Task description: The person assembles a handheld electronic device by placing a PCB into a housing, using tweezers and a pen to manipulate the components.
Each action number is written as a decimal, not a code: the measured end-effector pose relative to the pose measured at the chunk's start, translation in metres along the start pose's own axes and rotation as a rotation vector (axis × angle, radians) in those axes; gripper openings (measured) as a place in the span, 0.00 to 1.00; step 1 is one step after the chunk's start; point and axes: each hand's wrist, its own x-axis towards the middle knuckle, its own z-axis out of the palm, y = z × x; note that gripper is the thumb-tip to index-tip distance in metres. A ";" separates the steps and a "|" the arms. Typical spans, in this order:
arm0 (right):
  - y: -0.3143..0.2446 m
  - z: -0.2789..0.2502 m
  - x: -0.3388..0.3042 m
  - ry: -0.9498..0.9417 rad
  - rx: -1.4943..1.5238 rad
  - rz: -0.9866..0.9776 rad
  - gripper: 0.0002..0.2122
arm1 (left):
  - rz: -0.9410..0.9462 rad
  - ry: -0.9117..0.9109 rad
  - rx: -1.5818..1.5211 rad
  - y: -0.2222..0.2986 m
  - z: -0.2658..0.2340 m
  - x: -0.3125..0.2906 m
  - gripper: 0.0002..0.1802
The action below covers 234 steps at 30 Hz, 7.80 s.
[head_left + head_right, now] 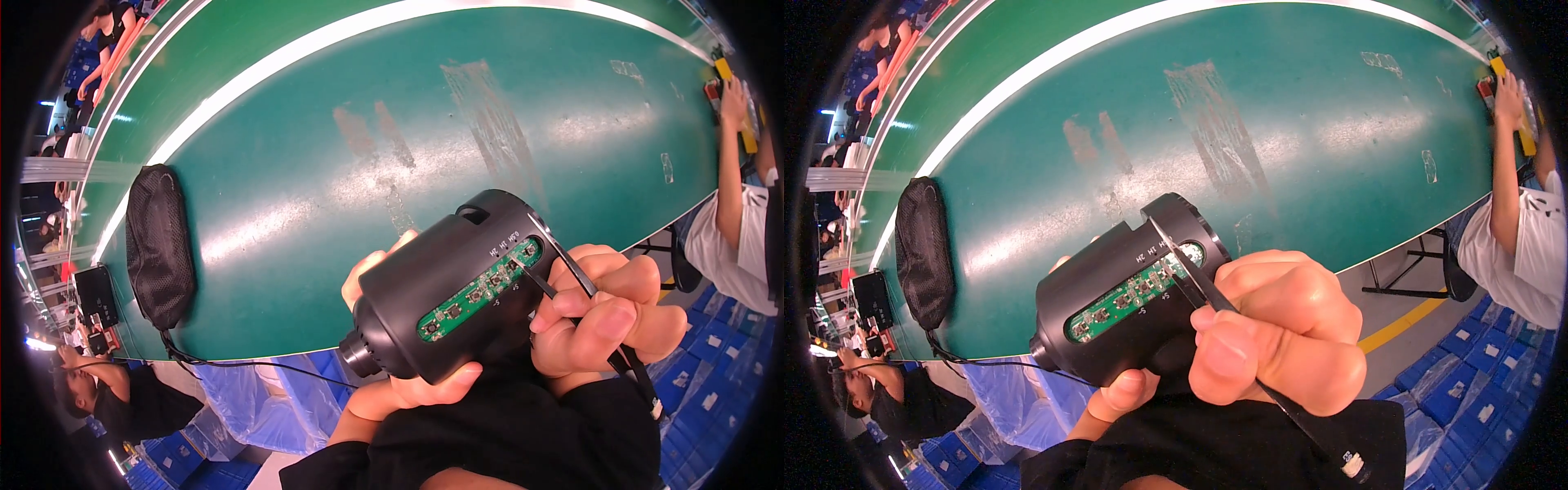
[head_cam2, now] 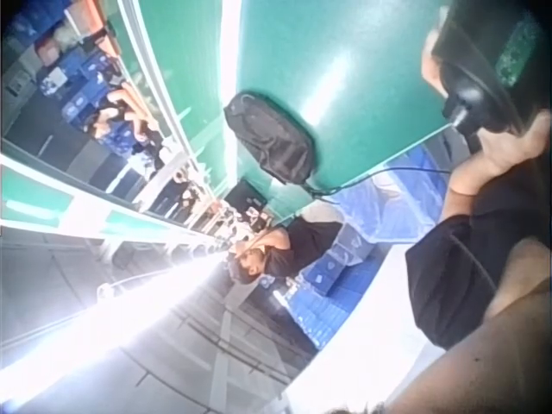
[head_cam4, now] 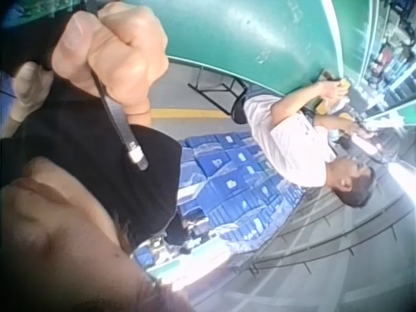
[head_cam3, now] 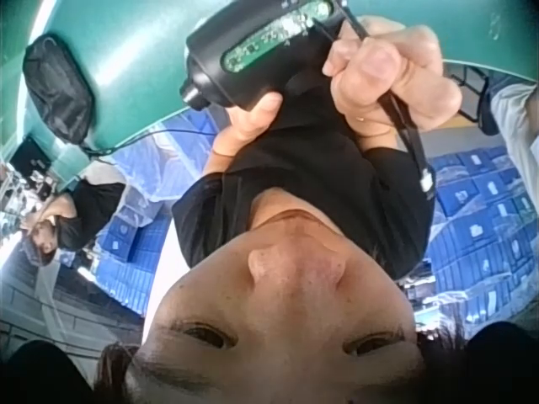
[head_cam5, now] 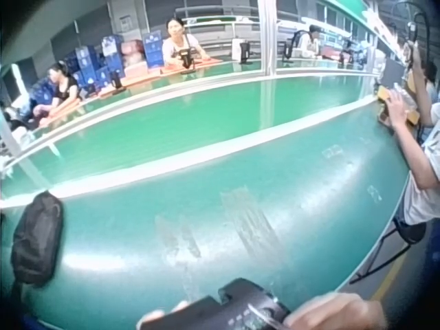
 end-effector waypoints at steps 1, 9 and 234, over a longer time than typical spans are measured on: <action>0.001 0.002 -0.001 0.040 0.010 -0.022 0.12 | 0.001 0.002 0.001 -0.006 -0.002 0.004 0.57; 0.006 0.003 0.000 -0.008 -0.003 -0.110 0.10 | 0.074 0.023 0.072 0.000 0.000 0.002 0.57; 0.078 0.017 0.088 -0.298 0.303 0.342 0.15 | -0.368 -0.587 -1.039 0.015 -0.036 0.126 0.52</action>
